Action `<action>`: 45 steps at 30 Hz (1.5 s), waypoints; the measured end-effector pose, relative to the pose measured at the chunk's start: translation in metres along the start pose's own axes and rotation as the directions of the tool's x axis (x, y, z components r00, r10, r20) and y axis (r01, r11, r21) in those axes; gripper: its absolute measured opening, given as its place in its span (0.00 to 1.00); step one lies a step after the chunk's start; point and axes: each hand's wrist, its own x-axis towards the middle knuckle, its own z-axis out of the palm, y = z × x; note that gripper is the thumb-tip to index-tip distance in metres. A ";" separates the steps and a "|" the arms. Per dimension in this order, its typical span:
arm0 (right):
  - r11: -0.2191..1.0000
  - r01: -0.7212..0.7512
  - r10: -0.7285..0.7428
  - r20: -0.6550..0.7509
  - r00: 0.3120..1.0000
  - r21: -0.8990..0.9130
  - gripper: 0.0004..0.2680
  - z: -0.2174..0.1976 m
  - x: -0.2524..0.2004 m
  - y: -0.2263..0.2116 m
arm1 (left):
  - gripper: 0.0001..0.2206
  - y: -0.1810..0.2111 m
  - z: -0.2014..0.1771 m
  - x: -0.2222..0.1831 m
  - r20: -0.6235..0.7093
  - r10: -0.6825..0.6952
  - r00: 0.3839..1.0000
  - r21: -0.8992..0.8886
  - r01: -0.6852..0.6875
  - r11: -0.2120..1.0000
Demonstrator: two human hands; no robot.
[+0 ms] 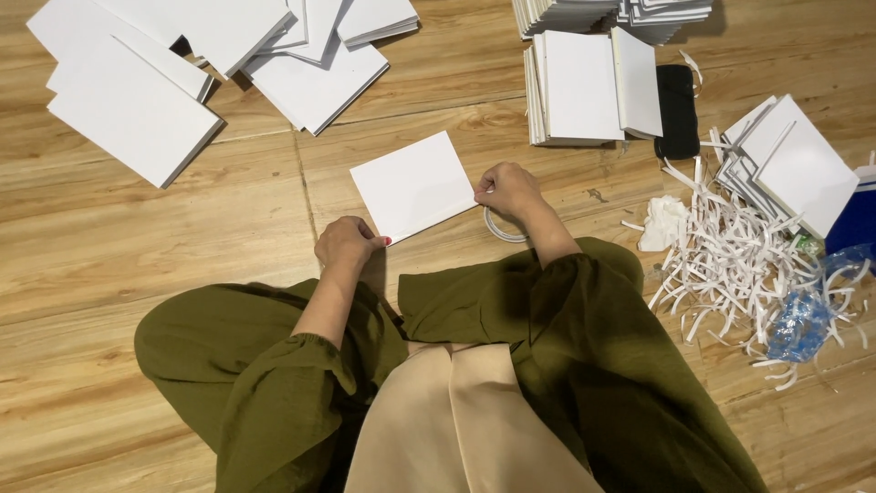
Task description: Applying double-sided tape to the edges of individual white cards while sitting on the floor.
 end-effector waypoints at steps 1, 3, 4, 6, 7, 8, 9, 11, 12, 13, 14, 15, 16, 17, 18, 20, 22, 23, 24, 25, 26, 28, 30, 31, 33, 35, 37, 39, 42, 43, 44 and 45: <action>1.000 0.001 -0.001 0.001 1.000 -0.001 0.05 0.002 0.002 0.001 | 0.11 0.000 0.000 0.001 0.000 -0.001 1.000 -0.001 0.001 1.000; 1.000 -0.008 0.008 0.006 1.000 -0.016 0.05 0.005 0.005 0.004 | 0.11 0.001 0.001 0.002 0.006 -0.016 1.000 0.006 0.016 1.000; 1.000 -0.008 0.008 0.007 1.000 -0.016 0.05 0.005 0.005 0.004 | 0.11 0.002 -0.001 0.000 0.006 -0.017 1.000 0.005 0.017 1.000; 1.000 -0.008 0.009 0.005 1.000 -0.013 0.05 0.005 0.006 0.004 | 0.11 0.004 -0.004 -0.004 0.004 -0.012 1.000 -0.009 0.012 1.000; 1.000 -0.009 0.009 0.005 1.000 -0.013 0.05 0.005 0.005 0.003 | 0.11 0.004 -0.004 -0.004 0.005 -0.012 1.000 -0.009 0.012 1.000; 1.000 -0.011 0.011 0.002 1.000 -0.014 0.05 0.004 0.004 0.002 | 0.10 0.004 -0.004 -0.004 0.008 -0.008 1.000 -0.009 0.008 1.000; 1.000 -0.012 0.012 -0.001 1.000 -0.016 0.05 0.004 0.003 0.001 | 0.10 0.004 -0.005 -0.004 0.011 -0.003 1.000 -0.009 0.003 1.000; 1.000 0.000 0.000 -0.004 1.000 -0.011 0.05 0.000 -0.003 -0.002 | 0.10 0.005 -0.005 -0.004 0.008 -0.004 1.000 -0.004 0.004 1.000; 1.000 0.013 -0.013 -0.007 1.000 -0.006 0.05 -0.002 -0.005 -0.004 | 0.10 0.005 -0.005 -0.005 0.005 -0.005 1.000 0.000 0.005 1.000; 1.000 0.013 -0.013 -0.008 1.000 -0.006 0.05 -0.003 -0.007 -0.006 | 0.10 0.004 -0.003 -0.003 0.004 -0.004 1.000 0.000 0.004 1.000; 1.000 0.015 -0.015 -0.005 1.000 -0.004 0.05 -0.004 -0.008 -0.007 | 0.11 0.002 -0.002 -0.001 0.005 -0.005 1.000 0.001 0.005 1.000; 1.000 0.016 -0.016 -0.001 1.000 -0.002 0.06 -0.005 -0.009 -0.008 | 0.11 0.001 -0.001 0.001 0.006 -0.007 1.000 0.002 0.007 1.000; 1.000 0.015 -0.015 -0.002 1.000 -0.003 0.06 -0.004 -0.008 -0.008 | 0.11 0.002 -0.002 0.000 0.006 -0.005 1.000 0.002 0.005 1.000; 1.000 0.016 -0.016 -0.010 1.000 -0.010 0.06 -0.003 -0.007 -0.007 | 0.11 0.002 -0.003 -0.001 0.014 -0.005 1.000 0.000 0.005 1.000; 1.000 0.016 -0.016 -0.017 1.000 -0.017 0.05 -0.002 -0.006 -0.006 | 0.11 0.003 -0.004 -0.002 0.022 -0.006 1.000 -0.002 0.006 1.000; 1.000 0.020 -0.020 -0.018 1.000 -0.015 0.05 -0.004 -0.010 -0.009 | 0.11 0.005 -0.008 -0.006 0.024 -0.002 1.000 0.006 0.002 1.000; 1.000 0.022 -0.022 -0.018 1.000 -0.014 0.05 -0.006 -0.012 -0.010 | 0.10 0.006 -0.008 -0.007 0.029 0.003 1.000 0.013 -0.003 1.000; 1.000 0.014 -0.014 -0.014 1.000 -0.022 0.05 -0.006 -0.012 -0.010 | 0.11 0.005 -0.007 -0.006 0.026 0.003 1.000 0.012 -0.004 1.000; 1.000 0.006 -0.006 -0.011 1.000 -0.029 0.05 -0.006 -0.011 -0.011 | 0.11 0.004 -0.007 -0.006 0.023 0.004 1.000 0.012 -0.004 1.000; 1.000 0.005 -0.005 -0.012 1.000 -0.030 0.05 -0.005 -0.010 -0.010 | 0.11 0.005 -0.007 -0.006 0.023 0.005 1.000 0.011 -0.006 1.000; 0.999 0.007 -0.008 -0.016 1.000 -0.032 0.05 -0.004 -0.010 -0.009 | 0.11 0.005 -0.007 -0.007 0.022 0.002 1.000 0.020 -0.003 1.000; 0.999 0.010 -0.011 -0.020 1.000 -0.034 0.05 -0.001 -0.007 -0.008 | 0.10 0.003 -0.006 -0.005 0.019 -0.002 1.000 0.028 0.002 1.000; 0.998 -0.005 0.004 -0.019 1.000 -0.055 0.05 0.001 -0.005 -0.005 | 0.11 0.001 -0.001 0.000 0.014 -0.001 1.000 0.007 0.000 1.000; 0.998 -0.015 0.013 -0.028 1.000 -0.056 0.05 0.001 -0.007 -0.008 | 0.11 -0.001 -0.001 -0.001 0.016 0.012 1.000 0.007 -0.012 1.000; 0.999 -0.007 0.006 -0.030 1.000 -0.049 0.05 0.000 -0.011 -0.011 | 0.12 -0.001 0.000 -0.001 0.022 0.017 1.000 0.044 -0.018 0.999; 0.998 -0.007 0.003 -0.058 0.998 -0.065 0.05 0.009 -0.004 -0.004 | 0.12 -0.001 0.004 0.003 0.023 0.018 1.000 0.040 -0.019 0.999; 0.997 0.000 -0.007 -0.077 0.997 -0.080 0.05 0.012 -0.003 -0.004 | 0.11 0.001 0.002 0.000 0.022 0.008 1.000 0.037 -0.009 0.999; 0.995 0.012 -0.020 -0.089 0.996 -0.095 0.04 0.005 -0.008 -0.012 | 0.11 0.006 -0.008 -0.011 0.007 -0.001 1.000 0.016 0.001 1.000; 0.993 0.000 -0.011 -0.091 0.996 -0.120 0.04 0.012 -0.004 -0.009 | 0.13 -0.011 0.023 0.017 -0.035 -0.011 0.999 0.063 0.013 0.998; 0.993 -0.011 0.000 -0.098 0.995 -0.119 0.04 0.015 -0.003 -0.009 | 0.13 -0.003 0.022 0.010 -0.031 0.001 1.000 0.065 0.001 0.998; 0.992 -0.012 -0.001 -0.107 0.994 -0.124 0.04 0.017 -0.001 -0.009 | 0.21 0.005 0.020 0.003 -0.151 0.019 0.988 0.074 -0.008 0.997; 0.992 -0.016 0.001 -0.116 0.993 -0.129 0.04 0.020 -0.001 -0.008 | 0.31 0.013 0.020 -0.004 -0.266 0.040 0.963 0.084 -0.018 0.996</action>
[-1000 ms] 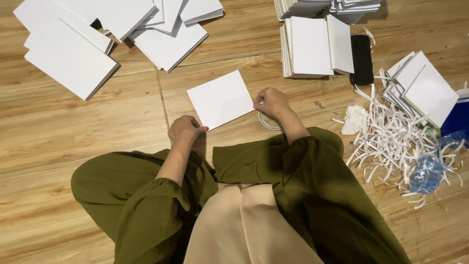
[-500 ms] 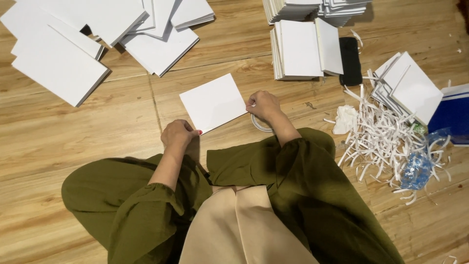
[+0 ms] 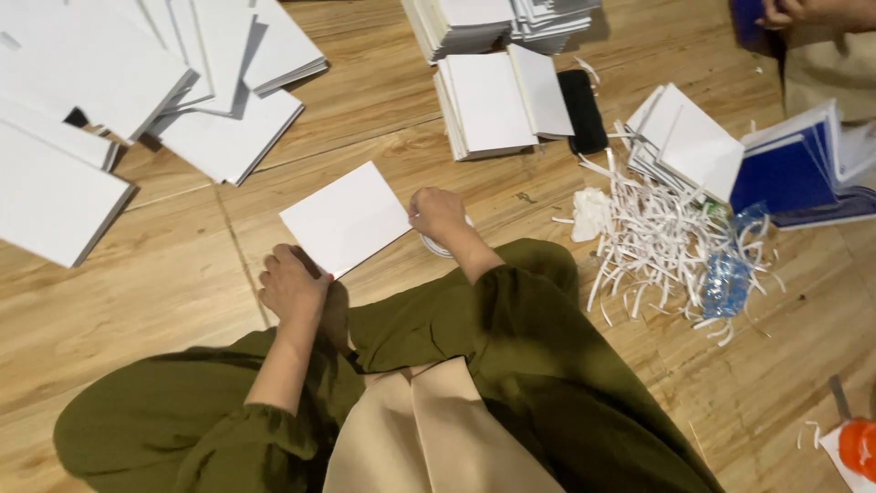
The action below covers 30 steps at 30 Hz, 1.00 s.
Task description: Applying double-sided tape to the edges of individual white cards while sitting on the floor.
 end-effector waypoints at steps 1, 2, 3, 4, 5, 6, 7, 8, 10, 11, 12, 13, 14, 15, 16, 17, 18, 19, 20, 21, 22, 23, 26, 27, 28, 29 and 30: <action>1.000 -0.014 0.014 -0.005 1.000 0.000 0.04 -0.007 -0.003 -0.003 | 0.31 0.010 0.001 -0.014 0.005 0.013 1.000 -0.001 -0.013 1.000; 1.000 -0.018 0.018 0.009 1.000 0.000 0.04 -0.013 -0.006 -0.008 | 0.32 0.019 0.001 -0.028 -0.189 0.239 0.953 0.119 -0.219 0.968; 1.000 -0.023 0.023 0.024 0.999 0.000 0.04 -0.019 -0.009 -0.013 | 0.35 0.027 0.000 -0.043 -0.346 0.458 0.819 0.271 -0.381 0.884; 1.000 -0.028 0.028 0.019 0.999 0.001 0.04 -0.014 -0.005 -0.011 | 0.35 0.038 0.000 -0.053 -0.346 0.463 0.816 0.271 -0.386 0.882; 1.000 -0.029 0.029 0.012 1.000 -0.013 0.04 -0.010 -0.001 -0.009 | 0.37 0.049 0.000 -0.063 -0.154 0.527 0.836 0.402 -0.434 0.806; 0.999 -0.028 0.028 0.008 1.000 -0.026 0.04 -0.005 0.003 -0.008 | 0.39 0.059 0.000 -0.074 0.050 0.547 0.835 0.509 -0.493 0.705; 0.999 -0.031 0.031 0.007 0.999 -0.025 0.04 -0.002 0.004 -0.007 | 0.39 0.058 0.007 -0.076 0.051 0.550 0.833 0.510 -0.495 0.703; 1.000 -0.022 0.022 -0.003 1.000 -0.023 0.04 0.000 0.005 -0.006 | 0.37 0.058 0.014 -0.078 0.126 0.485 0.865 0.511 -0.476 0.716; 1.000 -0.014 0.013 -0.015 1.000 -0.021 0.04 0.002 0.006 -0.007 | 0.39 0.052 0.018 -0.081 0.199 0.418 0.887 0.514 -0.457 0.726; 1.000 -0.017 0.016 -0.021 1.000 -0.017 0.03 0.002 0.004 -0.009 | 0.38 0.048 0.016 -0.082 0.193 0.391 0.900 0.570 -0.427 0.702; 1.000 -0.018 0.017 -0.026 1.000 -0.011 0.03 0.001 0.004 -0.012 | 0.38 0.043 0.012 -0.082 0.184 0.363 0.914 0.624 -0.394 0.675; 1.000 -0.017 0.017 -0.028 0.999 -0.010 0.03 -0.006 -0.002 -0.018 | 0.38 0.034 0.014 -0.081 0.183 0.363 0.914 0.626 -0.393 0.674; 0.999 -0.031 0.031 0.005 1.000 0.008 0.03 -0.012 -0.008 -0.024 | 0.38 0.025 0.015 -0.079 0.174 0.325 0.929 0.650 -0.357 0.671; 0.999 -0.046 0.045 0.038 0.998 0.024 0.04 -0.018 -0.014 -0.029 | 0.38 0.015 0.016 -0.077 0.164 0.287 0.944 0.673 -0.320 0.667; 0.999 -0.046 0.045 0.037 0.998 0.024 0.04 -0.018 -0.016 -0.032 | 0.38 0.012 0.020 -0.073 0.163 0.288 0.944 0.673 -0.320 0.667; 0.997 -0.054 0.052 0.038 0.998 0.049 0.04 -0.017 -0.018 -0.034 | 0.39 0.009 0.023 -0.068 0.134 0.251 0.959 0.679 -0.273 0.681; 0.995 -0.060 0.057 0.042 0.997 0.074 0.04 -0.016 -0.020 -0.037 | 0.39 0.005 0.027 -0.064 0.106 0.210 0.972 0.685 -0.225 0.693; 0.996 -0.059 0.056 0.043 0.998 0.073 0.04 -0.015 -0.023 -0.039 | 0.39 0.010 0.021 -0.069 0.106 0.209 0.972 0.685 -0.224 0.694; 0.996 -0.068 0.066 0.026 0.997 0.064 0.04 -0.014 -0.025 -0.042 | 0.40 0.016 0.014 -0.073 0.067 0.263 0.963 0.681 -0.237 0.693; 0.996 -0.077 0.076 0.009 0.997 0.055 0.04 -0.014 -0.027 -0.044 | 0.40 0.023 0.007 -0.077 0.028 0.315 0.949 0.678 -0.249 0.691; 0.996 -0.074 0.074 0.008 0.997 0.055 0.04 -0.010 -0.028 -0.045 | 0.40 0.031 0.003 -0.084 0.026 0.313 0.949 0.678 -0.247 0.692; 0.994 -0.094 0.093 0.013 0.996 0.056 0.04 -0.006 -0.029 -0.046 | 0.41 0.040 -0.001 -0.090 0.064 0.376 0.924 0.624 -0.331 0.708; 0.982 -0.152 0.147 0.048 0.988 0.115 0.05 -0.013 -0.047 -0.061 | 0.39 0.056 0.005 -0.095 0.121 0.454 0.883 0.549 -0.441 0.710; 0.966 -0.193 0.181 0.084 0.980 0.170 0.06 -0.019 -0.055 -0.067 | 0.37 0.060 0.011 -0.095 0.150 0.466 0.872 0.533 -0.468 0.705; 0.966 -0.194 0.182 0.084 0.980 0.168 0.06 -0.034 -0.071 -0.078 | 0.37 0.053 0.027 -0.086 0.150 0.466 0.872 0.531 -0.469 0.706; 0.958 -0.217 0.189 0.153 0.970 0.190 0.09 -0.049 -0.087 -0.089 | 0.34 0.046 0.044 -0.078 0.179 0.471 0.864 0.522 -0.489 0.699; 0.947 -0.242 0.195 0.223 0.955 0.209 0.11 -0.065 -0.103 -0.100 | 0.32 0.040 0.060 -0.069 0.210 0.475 0.855 0.512 -0.510 0.691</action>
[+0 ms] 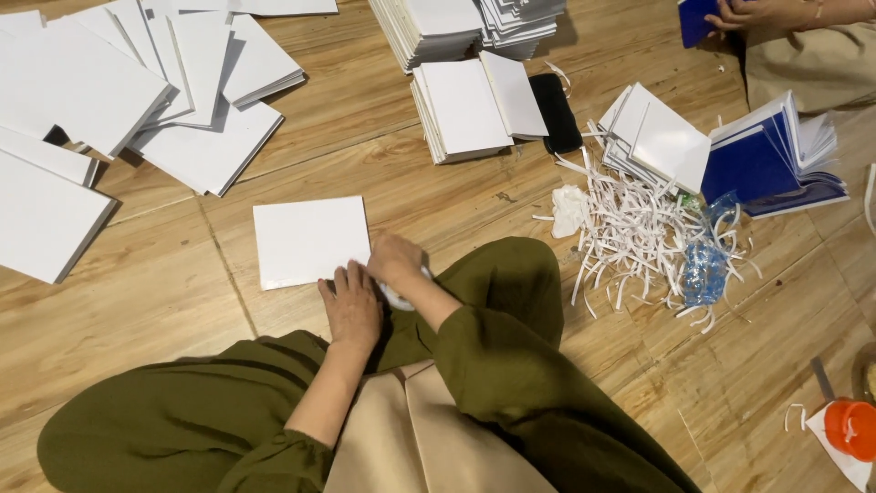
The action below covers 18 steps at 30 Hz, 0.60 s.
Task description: Applying double-sided tape to the edges of individual white cards while sitting on the floor.
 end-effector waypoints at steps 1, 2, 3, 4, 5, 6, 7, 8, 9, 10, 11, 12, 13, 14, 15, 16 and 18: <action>1.000 -0.003 0.003 0.000 1.000 -0.002 0.11 0.012 0.005 0.003 | 0.32 -0.002 -0.004 -0.005 0.000 0.002 1.000 -0.002 -0.002 1.000; 1.000 -0.006 0.006 -0.005 1.000 0.011 0.11 0.024 0.009 0.007 | 0.30 -0.004 -0.007 -0.012 0.012 0.033 0.999 0.004 -0.033 0.999; 1.000 -0.010 0.010 -0.010 1.000 0.024 0.10 0.037 0.013 0.010 | 0.27 -0.006 -0.011 -0.018 0.024 0.063 0.998 0.010 -0.063 0.998; 1.000 -0.011 0.011 -0.009 1.000 0.024 0.10 0.032 0.006 0.005 | 0.27 -0.008 -0.014 -0.023 0.024 0.064 0.998 0.010 -0.064 0.998; 1.000 -0.019 0.019 0.020 1.000 0.011 0.11 0.028 -0.002 0.001 | 0.27 -0.010 -0.017 -0.028 0.039 0.092 0.995 0.022 -0.093 0.995; 1.000 -0.026 0.026 0.049 0.998 -0.002 0.12 0.023 -0.009 -0.003 | 0.27 -0.012 -0.021 -0.033 0.052 0.119 0.992 0.034 -0.121 0.992; 1.000 -0.026 0.026 0.048 0.998 -0.002 0.12 0.036 -0.003 0.001 | 0.27 -0.016 -0.024 -0.037 0.052 0.119 0.992 0.034 -0.121 0.992; 0.999 0.032 -0.032 0.016 0.999 -0.041 0.09 0.047 0.005 0.006 | 0.27 -0.019 -0.027 -0.040 0.092 0.161 0.983 0.035 -0.165 0.986; 0.993 0.089 -0.091 -0.015 0.996 -0.082 0.06 0.059 0.012 0.011 | 0.27 -0.023 -0.030 -0.043 0.132 0.203 0.970 0.034 -0.209 0.977; 0.993 0.088 -0.089 -0.012 0.996 -0.082 0.06 0.058 0.009 0.010 | 0.27 -0.025 -0.036 -0.044 0.135 0.203 0.970 0.032 -0.209 0.977; 0.991 0.101 -0.103 -0.014 0.995 -0.091 0.07 0.057 0.006 0.009 | 0.28 -0.028 -0.042 -0.046 0.150 0.237 0.960 0.086 -0.252 0.964; 0.988 0.116 -0.118 -0.017 0.993 -0.099 0.07 0.056 0.003 0.007 | 0.28 -0.031 -0.048 -0.046 0.165 0.270 0.949 0.140 -0.294 0.946; 0.989 0.114 -0.117 -0.016 0.993 -0.099 0.07 0.058 0.005 0.009 | 0.28 -0.033 -0.049 -0.044 0.166 0.271 0.948 0.139 -0.294 0.946; 0.988 0.120 -0.124 -0.028 0.992 -0.097 0.07 0.060 0.007 0.010 | 0.28 -0.036 -0.051 -0.042 0.171 0.300 0.939 0.141 -0.325 0.935; 0.987 0.127 -0.131 -0.039 0.991 -0.096 0.07 0.062 0.009 0.011 | 0.29 -0.039 -0.053 -0.040 0.176 0.329 0.928 0.143 -0.355 0.924; 0.987 0.128 -0.132 -0.039 0.991 -0.096 0.07 0.060 0.009 0.010 | 0.29 -0.042 -0.051 -0.037 0.177 0.327 0.928 0.143 -0.353 0.925; 0.985 0.123 -0.131 -0.065 0.989 -0.122 0.07 0.056 0.010 0.010 | 0.30 -0.047 -0.048 -0.029 0.198 0.378 0.904 0.169 -0.411 0.896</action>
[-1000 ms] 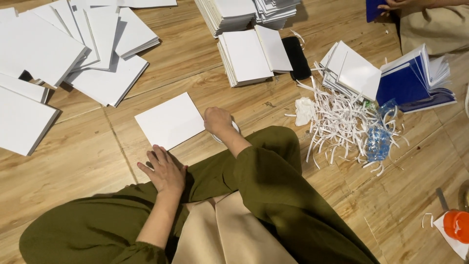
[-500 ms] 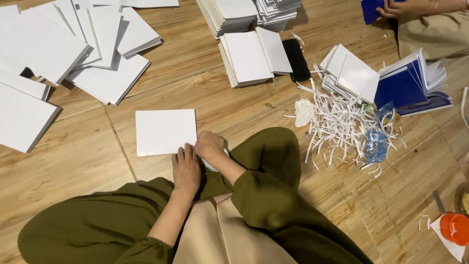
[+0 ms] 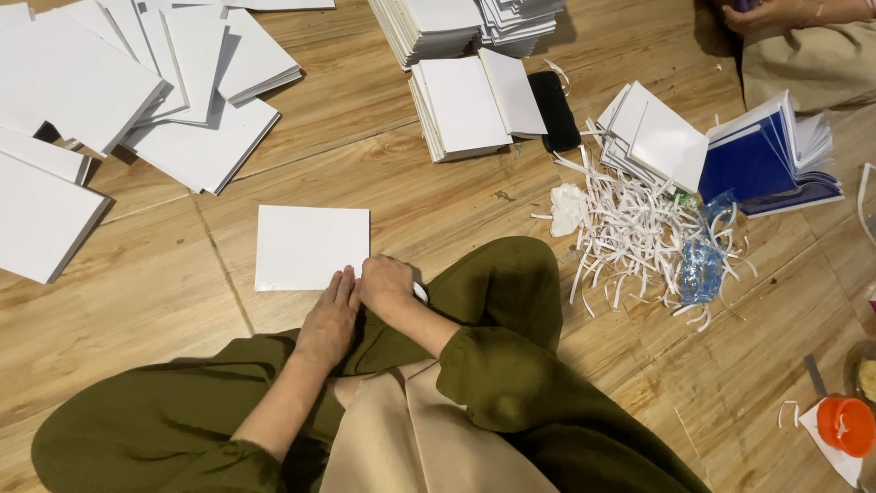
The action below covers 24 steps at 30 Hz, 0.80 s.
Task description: Applying double-sided tape to the edges of individual white cards while sitting on the floor.
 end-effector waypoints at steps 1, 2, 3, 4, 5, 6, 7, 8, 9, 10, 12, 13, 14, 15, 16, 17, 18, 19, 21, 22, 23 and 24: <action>1.000 0.001 -0.001 -0.001 1.000 -0.001 0.07 -0.003 -0.003 -0.001 | 0.30 -0.004 -0.004 0.001 -0.001 -0.001 1.000 0.000 0.001 1.000; 0.997 -0.047 0.048 -0.013 0.999 0.067 0.06 -0.006 -0.006 -0.001 | 0.29 -0.008 -0.007 0.001 -0.027 0.026 0.999 -0.037 -0.027 0.999; 0.986 -0.094 0.097 -0.021 0.995 0.135 0.06 -0.009 -0.009 -0.001 | 0.29 -0.011 -0.010 0.002 -0.054 0.052 0.997 -0.074 -0.055 0.996; 0.986 -0.097 0.101 -0.021 0.995 0.136 0.06 -0.008 -0.007 0.001 | 0.29 -0.015 -0.013 0.002 -0.053 0.055 0.997 -0.073 -0.059 0.996; 0.983 -0.114 0.116 -0.007 0.993 0.141 0.07 -0.007 -0.004 0.003 | 0.27 -0.019 -0.016 0.002 -0.103 0.073 0.992 -0.120 -0.085 0.989; 0.981 -0.129 0.129 0.005 0.992 0.145 0.07 -0.007 -0.001 0.005 | 0.25 -0.024 -0.020 0.003 -0.155 0.087 0.984 -0.165 -0.112 0.980; 0.981 -0.129 0.130 0.003 0.991 0.145 0.07 -0.011 -0.005 0.003 | 0.25 -0.025 -0.014 0.007 -0.157 0.088 0.984 -0.163 -0.114 0.980; 0.976 -0.141 0.143 0.001 0.990 0.163 0.07 -0.015 -0.008 0.001 | 0.22 -0.028 -0.009 0.011 -0.257 0.039 0.966 -0.104 -0.068 0.992; 0.971 -0.153 0.156 -0.001 0.988 0.182 0.07 -0.020 -0.011 -0.001 | 0.19 -0.030 -0.004 0.016 -0.356 -0.004 0.935 -0.051 -0.015 0.999; 0.971 -0.154 0.157 -0.002 0.988 0.183 0.07 -0.011 -0.003 0.002 | 0.19 -0.031 0.008 0.025 -0.356 -0.003 0.934 -0.049 -0.016 0.999; 0.949 -0.148 0.154 0.003 0.988 0.280 0.08 0.008 0.013 0.009 | 0.06 -0.034 0.034 0.041 -0.603 -0.070 0.795 0.053 0.127 0.990; 0.948 -0.148 0.153 0.003 0.988 0.281 0.08 0.011 0.013 0.006 | 0.06 -0.036 0.039 0.044 -0.602 -0.070 0.795 0.054 0.128 0.990; 0.934 -0.143 0.155 -0.012 0.988 0.327 0.08 0.014 0.013 0.002 | 0.06 -0.038 0.043 0.047 -0.601 -0.102 0.793 0.049 0.164 0.985; 0.918 -0.137 0.158 -0.026 0.987 0.373 0.08 0.017 0.013 -0.002 | 0.05 -0.041 0.048 0.050 -0.600 -0.134 0.789 0.043 0.199 0.979; 0.918 -0.134 0.154 -0.023 0.988 0.373 0.08 0.021 0.013 -0.004 | 0.05 -0.038 0.041 0.046 -0.597 -0.138 0.790 0.043 0.203 0.978; 0.926 -0.139 0.155 -0.016 0.988 0.350 0.08 0.024 0.014 -0.006 | 0.07 -0.035 0.035 0.041 -0.545 -0.210 0.812 -0.080 0.199 0.977; 0.934 -0.143 0.156 -0.011 0.988 0.328 0.08 0.027 0.014 -0.008 | 0.08 -0.034 0.028 0.037 -0.485 -0.275 0.830 -0.201 0.200 0.959; 0.934 -0.140 0.151 -0.010 0.988 0.328 0.08 0.023 0.009 -0.011 | 0.08 -0.030 0.021 0.032 -0.484 -0.279 0.830 -0.201 0.205 0.958; 0.919 -0.152 0.157 0.015 0.987 0.365 0.08 0.017 -0.002 -0.016 | 0.09 -0.023 0.009 0.022 -0.153 -0.603 0.783 -0.736 0.316 0.598; 0.920 -0.149 0.151 0.024 0.988 0.362 0.08 0.016 -0.002 -0.018 | 0.09 -0.023 0.012 0.023 -0.143 -0.609 0.780 -0.737 0.326 0.592; 0.936 -0.146 0.147 0.021 0.989 0.319 0.08 0.016 -0.003 -0.020 | 0.09 -0.024 0.015 0.023 -0.080 -0.616 0.784 -0.818 0.302 0.490; 0.951 -0.141 0.141 0.018 0.990 0.273 0.08 0.015 -0.004 -0.021 | 0.09 -0.024 0.019 0.023 -0.016 -0.618 0.786 -0.885 0.276 0.375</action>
